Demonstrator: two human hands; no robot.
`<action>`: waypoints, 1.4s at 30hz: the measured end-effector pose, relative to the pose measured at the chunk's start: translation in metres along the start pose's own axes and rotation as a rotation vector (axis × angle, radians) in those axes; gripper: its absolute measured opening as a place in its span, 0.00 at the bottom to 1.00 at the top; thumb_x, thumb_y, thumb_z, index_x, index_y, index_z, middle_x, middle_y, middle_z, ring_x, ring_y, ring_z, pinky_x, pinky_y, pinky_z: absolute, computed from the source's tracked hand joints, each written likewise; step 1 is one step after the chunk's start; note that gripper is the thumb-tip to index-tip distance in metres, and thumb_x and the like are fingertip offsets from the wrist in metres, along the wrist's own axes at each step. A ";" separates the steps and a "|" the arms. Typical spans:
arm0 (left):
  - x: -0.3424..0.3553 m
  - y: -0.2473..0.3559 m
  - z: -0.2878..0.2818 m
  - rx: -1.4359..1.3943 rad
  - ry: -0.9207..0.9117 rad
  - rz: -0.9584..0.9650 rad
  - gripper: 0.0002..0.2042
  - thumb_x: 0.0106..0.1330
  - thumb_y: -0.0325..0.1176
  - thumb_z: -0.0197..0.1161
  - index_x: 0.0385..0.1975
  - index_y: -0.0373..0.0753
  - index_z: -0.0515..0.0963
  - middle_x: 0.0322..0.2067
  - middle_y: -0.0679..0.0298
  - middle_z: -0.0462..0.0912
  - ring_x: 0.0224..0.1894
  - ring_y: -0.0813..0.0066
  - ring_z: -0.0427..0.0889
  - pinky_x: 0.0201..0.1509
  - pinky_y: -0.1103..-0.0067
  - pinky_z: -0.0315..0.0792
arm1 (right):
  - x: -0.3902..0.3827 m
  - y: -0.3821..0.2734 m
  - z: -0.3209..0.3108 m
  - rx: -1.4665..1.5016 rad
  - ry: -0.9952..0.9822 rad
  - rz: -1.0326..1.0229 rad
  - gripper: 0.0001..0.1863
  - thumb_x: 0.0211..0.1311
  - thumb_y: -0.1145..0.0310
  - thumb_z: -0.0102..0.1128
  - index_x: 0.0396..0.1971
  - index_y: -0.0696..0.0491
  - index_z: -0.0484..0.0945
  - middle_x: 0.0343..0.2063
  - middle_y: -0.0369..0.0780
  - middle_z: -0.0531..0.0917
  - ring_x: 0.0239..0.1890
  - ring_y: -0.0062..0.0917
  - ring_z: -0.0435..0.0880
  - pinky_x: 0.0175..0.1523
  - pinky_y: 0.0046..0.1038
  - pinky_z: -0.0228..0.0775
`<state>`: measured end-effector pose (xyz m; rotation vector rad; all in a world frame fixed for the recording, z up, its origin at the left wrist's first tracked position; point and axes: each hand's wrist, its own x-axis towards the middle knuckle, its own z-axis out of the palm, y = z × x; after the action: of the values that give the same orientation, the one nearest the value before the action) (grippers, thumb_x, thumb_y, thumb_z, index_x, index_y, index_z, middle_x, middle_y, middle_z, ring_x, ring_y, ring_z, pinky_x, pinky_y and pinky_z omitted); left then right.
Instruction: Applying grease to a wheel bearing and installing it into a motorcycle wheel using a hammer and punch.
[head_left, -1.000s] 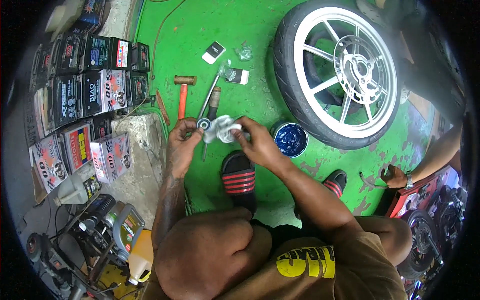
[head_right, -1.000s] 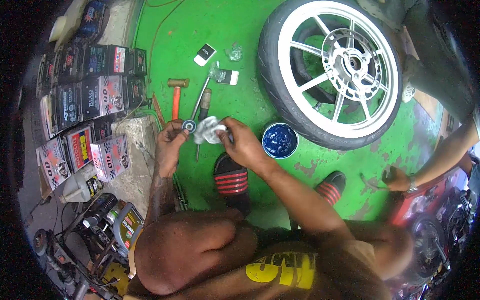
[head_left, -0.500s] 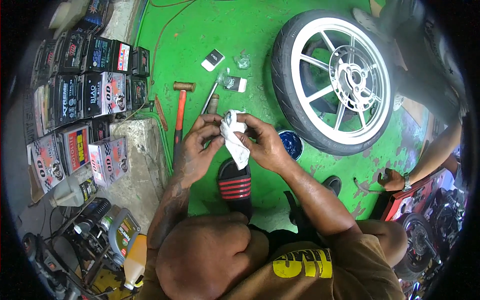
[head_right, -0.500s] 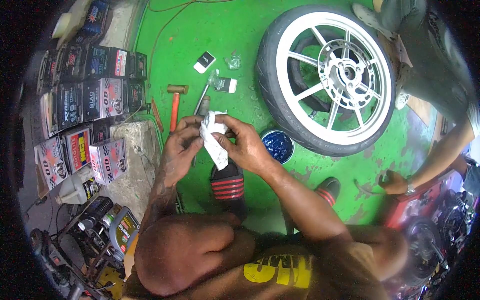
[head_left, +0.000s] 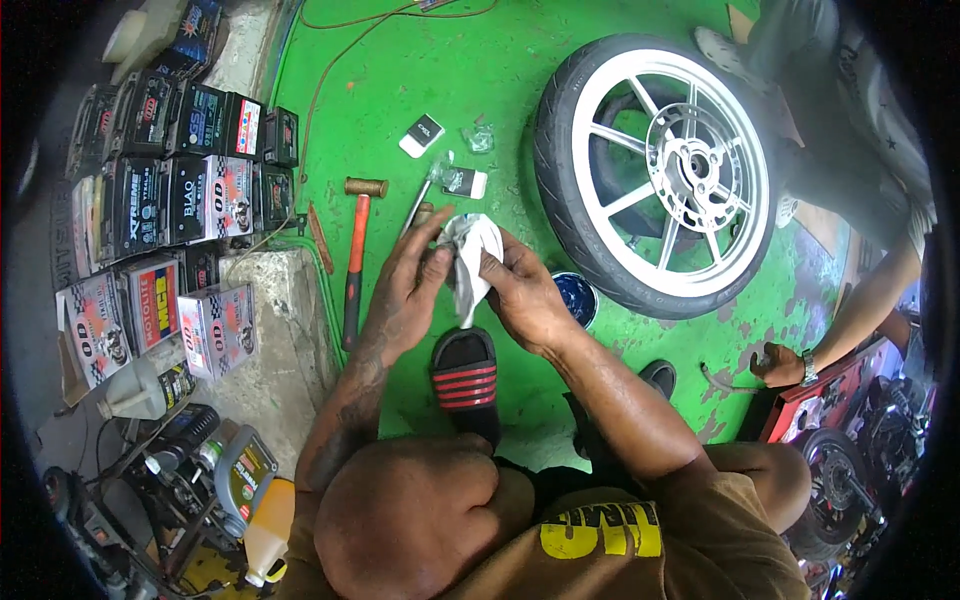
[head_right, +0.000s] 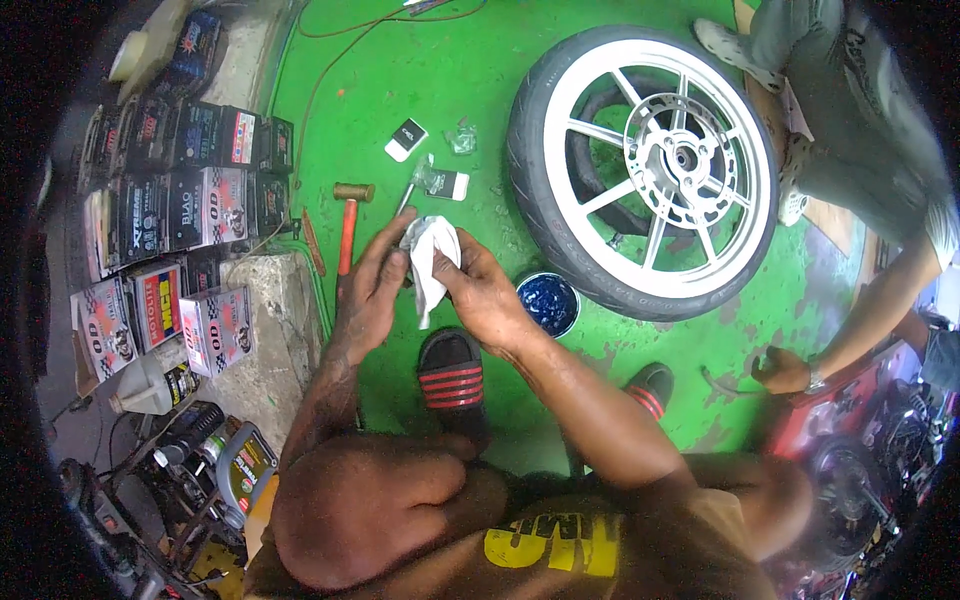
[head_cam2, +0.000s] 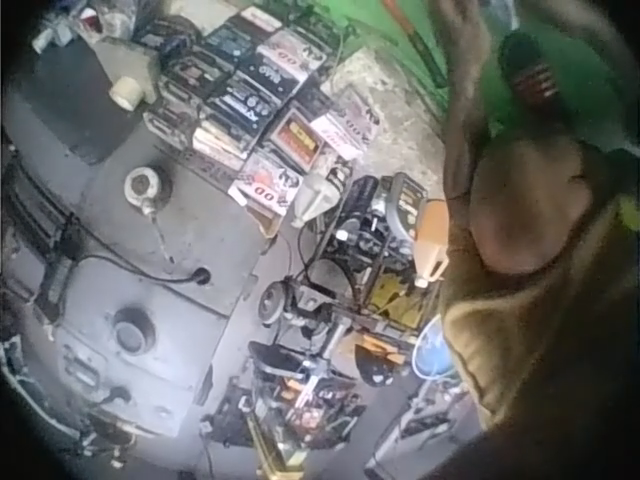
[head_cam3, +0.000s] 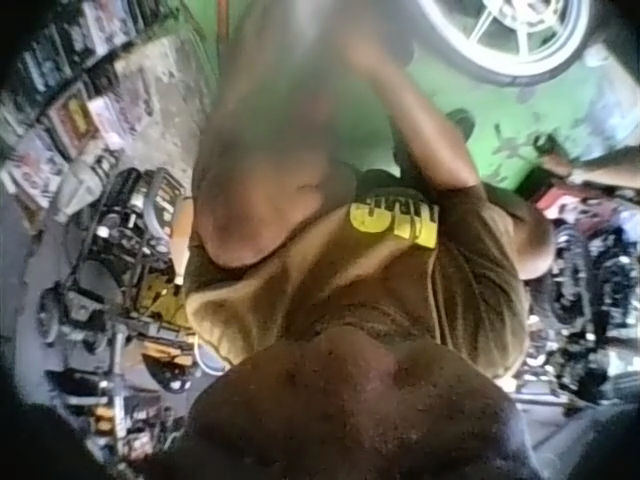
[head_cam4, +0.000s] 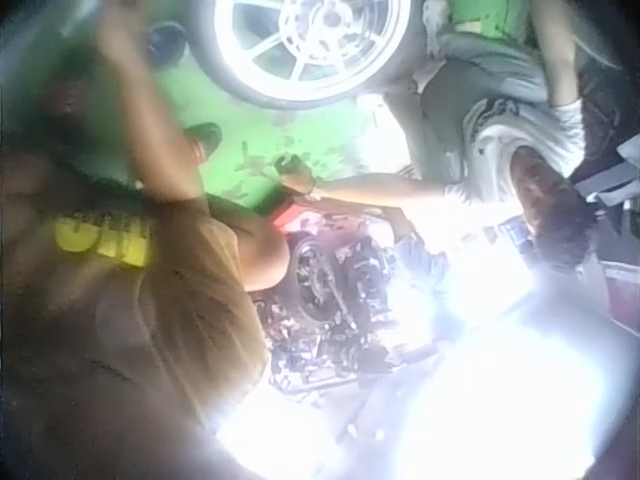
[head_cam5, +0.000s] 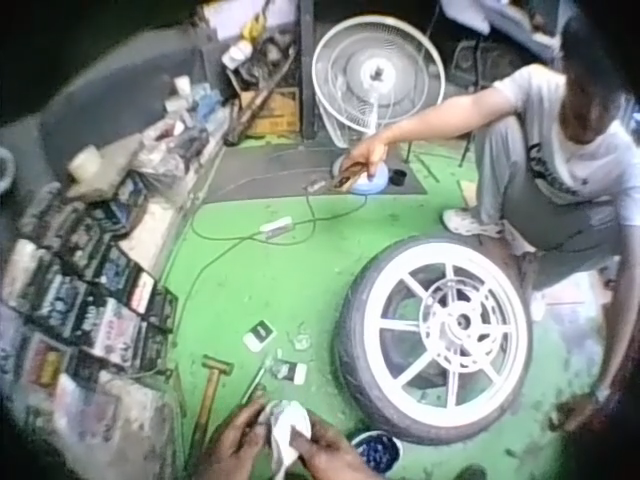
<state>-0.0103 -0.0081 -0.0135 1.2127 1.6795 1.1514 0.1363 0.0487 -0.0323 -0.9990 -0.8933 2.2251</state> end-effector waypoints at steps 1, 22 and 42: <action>0.001 0.001 -0.001 -0.057 -0.108 -0.153 0.17 0.73 0.40 0.54 0.54 0.35 0.71 0.43 0.60 0.74 0.40 0.78 0.75 0.45 0.79 0.72 | -0.003 -0.001 0.000 0.055 0.014 0.045 0.16 0.74 0.63 0.47 0.54 0.57 0.71 0.38 0.35 0.82 0.38 0.16 0.78 0.43 0.20 0.71; 0.006 -0.003 -0.007 0.144 0.087 0.037 0.15 0.69 0.31 0.60 0.22 0.33 0.65 0.21 0.67 0.62 0.22 0.81 0.60 0.25 0.79 0.58 | -0.016 -0.023 -0.008 -0.218 0.125 -0.031 0.13 0.66 0.64 0.60 0.45 0.55 0.81 0.36 0.33 0.84 0.37 0.15 0.78 0.44 0.20 0.69; 0.008 -0.007 -0.002 0.329 0.025 -0.111 0.19 0.72 0.41 0.57 0.23 0.31 0.71 0.15 0.61 0.62 0.20 0.77 0.64 0.22 0.76 0.59 | -0.015 -0.011 -0.025 0.255 -0.006 0.222 0.21 0.66 0.65 0.61 0.56 0.55 0.71 0.49 0.36 0.80 0.50 0.24 0.80 0.56 0.30 0.75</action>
<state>-0.0166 -0.0021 -0.0202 1.2856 1.9842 0.8474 0.1671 0.0539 -0.0302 -1.0100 -0.5032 2.4516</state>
